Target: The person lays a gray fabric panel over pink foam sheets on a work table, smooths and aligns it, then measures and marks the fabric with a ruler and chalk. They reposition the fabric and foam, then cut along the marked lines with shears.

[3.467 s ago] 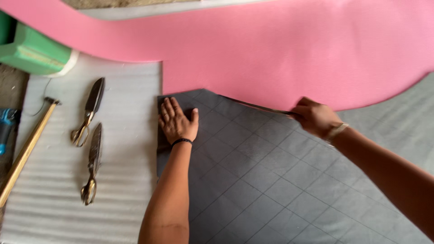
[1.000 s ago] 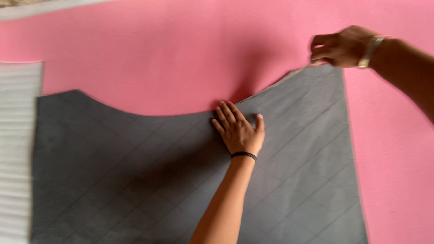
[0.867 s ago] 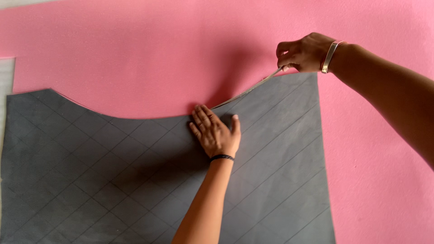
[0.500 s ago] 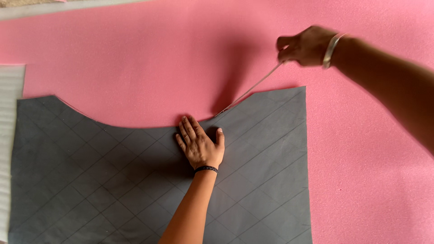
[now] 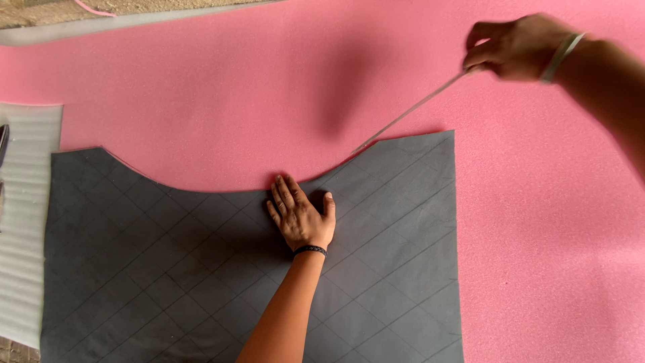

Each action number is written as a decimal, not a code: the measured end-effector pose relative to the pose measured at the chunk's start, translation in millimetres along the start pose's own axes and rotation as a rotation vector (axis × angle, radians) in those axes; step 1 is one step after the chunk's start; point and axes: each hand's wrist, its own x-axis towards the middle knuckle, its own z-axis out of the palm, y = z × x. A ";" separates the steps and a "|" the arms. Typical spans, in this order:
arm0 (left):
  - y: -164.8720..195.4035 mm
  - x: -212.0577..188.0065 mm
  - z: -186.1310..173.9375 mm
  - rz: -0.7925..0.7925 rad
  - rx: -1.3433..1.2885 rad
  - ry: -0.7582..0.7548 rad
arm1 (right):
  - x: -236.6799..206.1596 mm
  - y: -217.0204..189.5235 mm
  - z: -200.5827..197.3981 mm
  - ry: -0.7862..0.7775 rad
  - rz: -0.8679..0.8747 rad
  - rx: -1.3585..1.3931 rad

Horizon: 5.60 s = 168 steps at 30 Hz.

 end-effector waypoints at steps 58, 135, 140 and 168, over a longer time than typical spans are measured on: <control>0.0 1.8 -1.6 0.000 -0.020 -0.006 | -67.8 34.2 20.1 0.177 0.151 -0.176; 134.7 -106.9 -1.2 0.827 -0.131 -0.050 | -211.5 -315.4 25.1 0.131 1.003 0.569; 133.0 -108.2 4.4 0.811 -0.121 -0.061 | -218.2 -324.3 16.6 -0.020 0.964 0.572; 111.2 -111.0 19.1 1.074 -0.323 -0.210 | -386.6 -523.3 17.2 0.208 1.024 0.578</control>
